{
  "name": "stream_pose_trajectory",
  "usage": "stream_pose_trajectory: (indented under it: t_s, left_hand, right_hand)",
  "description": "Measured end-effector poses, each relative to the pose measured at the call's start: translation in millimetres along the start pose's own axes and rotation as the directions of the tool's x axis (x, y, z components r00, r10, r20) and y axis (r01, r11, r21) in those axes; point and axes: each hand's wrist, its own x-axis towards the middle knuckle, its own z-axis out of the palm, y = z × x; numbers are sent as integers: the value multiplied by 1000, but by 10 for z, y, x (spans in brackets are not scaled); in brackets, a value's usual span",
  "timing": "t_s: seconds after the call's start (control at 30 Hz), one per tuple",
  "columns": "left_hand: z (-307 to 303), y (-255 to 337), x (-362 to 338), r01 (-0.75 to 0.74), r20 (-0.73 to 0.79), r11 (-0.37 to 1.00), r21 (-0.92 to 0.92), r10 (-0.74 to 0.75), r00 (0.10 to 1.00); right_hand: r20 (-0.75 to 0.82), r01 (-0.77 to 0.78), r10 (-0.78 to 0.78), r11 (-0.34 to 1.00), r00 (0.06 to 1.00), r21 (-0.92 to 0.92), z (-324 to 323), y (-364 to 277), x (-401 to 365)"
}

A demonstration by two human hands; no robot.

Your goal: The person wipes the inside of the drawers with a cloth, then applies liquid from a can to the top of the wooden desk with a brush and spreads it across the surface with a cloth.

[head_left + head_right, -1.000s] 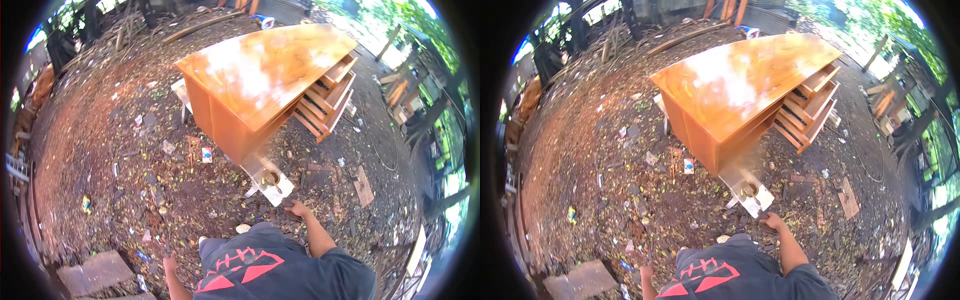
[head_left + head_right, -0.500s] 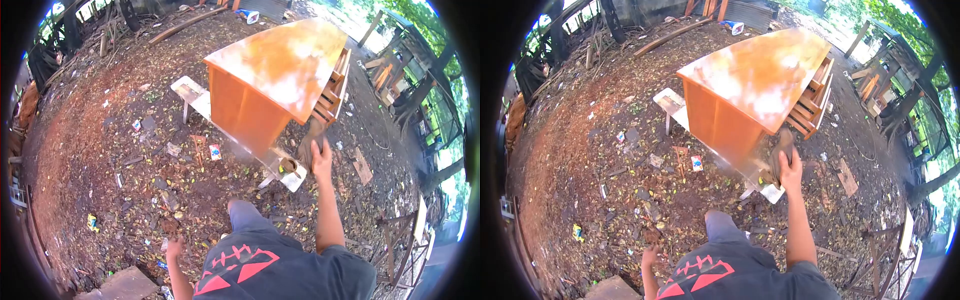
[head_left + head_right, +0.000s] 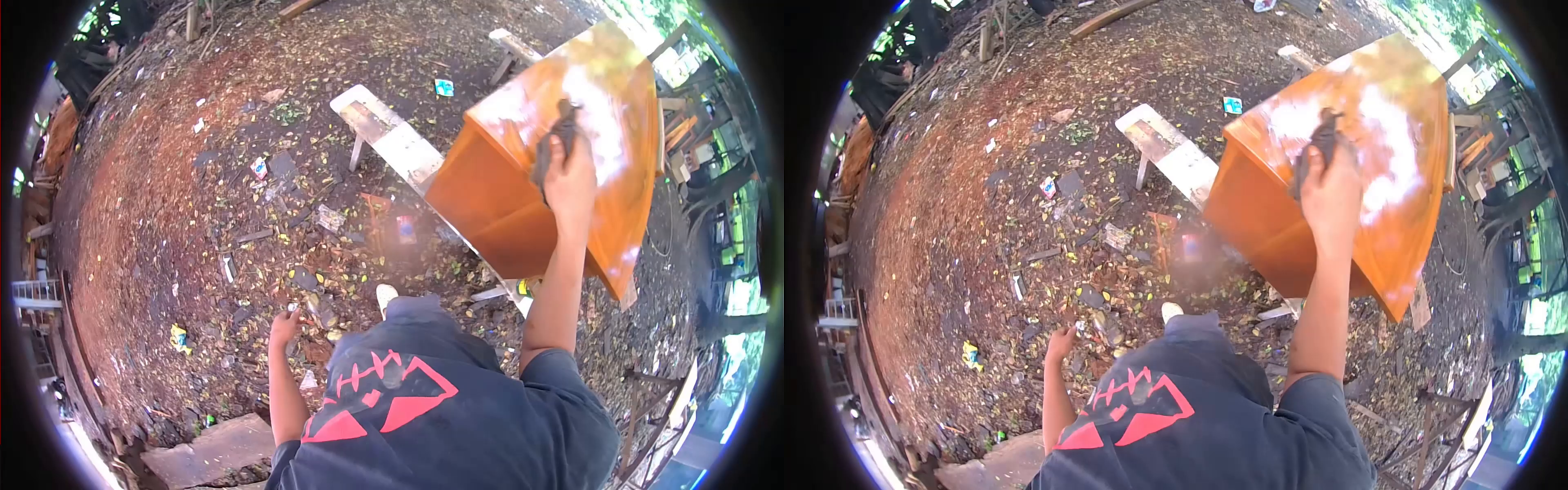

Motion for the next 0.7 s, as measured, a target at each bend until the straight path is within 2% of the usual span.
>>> stream_pose_trajectory:
  t_s: [0.03, 0.07, 0.1, 0.13, 0.17, 0.23, 0.3, 0.33, 0.37, 0.4, 0.43, 0.47, 0.5, 0.57, 0.6, 0.63, 0.67, 0.7]
  left_hand:
    - [-120, -251, 201, 40, 12, 998, 47, -41, 999]
    - [-252, -576, 422, -96, 26, 960, 263, 93, 995]
    - [-370, -813, 550, -244, 106, 841, 483, 221, 970]
    - [-489, -1032, 674, -374, 183, 650, 661, 344, 921]
    - [-588, -1184, 780, -480, 311, 378, 792, 426, 849]
    - [-785, -1478, 1142, -432, 412, 549, 716, 168, 896]
    - [-991, -1610, 1572, -604, 587, 374, 704, 173, 791]
    - [-1069, -1333, 1653, -56, 482, 884, 464, -199, 853]
    - [-1183, -640, 1560, 570, 303, 821, -8, -542, 784]
    - [-1282, -1002, 2188, 399, 348, 898, 187, -440, 828]
    - [-1397, -1138, 2704, 177, 389, 908, 379, -330, 860]
    - [-1531, -1042, 3098, -43, 423, 850, 526, -218, 880]
    - [-1731, -913, 3540, -192, 444, 795, 575, -106, 890]
    - [-2175, -226, 4292, -443, 469, 591, 674, 121, 875]
    - [-2370, 191, 4728, -255, 463, 778, 574, -51, 885]
    - [-2569, 661, 5136, 6, 443, 894, 448, -227, 867]
    - [-2770, 1124, 5549, 264, 410, 905, 333, -391, 824]
    - [-2945, 1372, 6291, -132, 355, 751, 646, -143, 924]
  right_hand:
    - [140, -30, 28, 1000, 990, 6, 139, -105, 73]
    - [273, -63, 60, 998, 960, 3, 279, -287, 138]
    - [396, -98, 94, 995, 914, -8, 419, -449, 209]
    - [335, -20, 70, 989, 940, -149, 634, -545, 196]
    - [278, 53, 32, 955, 960, -291, 825, -603, 172]
    - [298, -17, 102, 961, 949, -277, 933, -715, 304]
    - [272, -57, 153, 943, 950, -329, 998, -675, 447]
    - [274, -102, 191, 946, 943, -309, 1026, -653, 531]
    - [280, -165, 258, 934, 925, -316, 1059, -615, 614]
    - [271, -190, 285, 925, 919, -328, 1102, -591, 723]
    - [258, -215, 330, 896, 908, -390, 1180, -443, 792]
    - [266, -213, 342, 885, 901, -414, 1225, -339, 897]
    - [282, -322, 469, 839, 837, -439, 1260, -433, 1071]
    - [201, -387, 540, 773, 818, -502, 1406, -220, 1274]
    - [161, -441, 604, 714, 780, -544, 1471, -236, 1352]
    - [106, -493, 656, 654, 747, -574, 1520, -259, 1400]
    - [67, -490, 651, 631, 756, -602, 1534, -356, 1424]
    - [30, -492, 650, 605, 759, -626, 1548, -470, 1373]
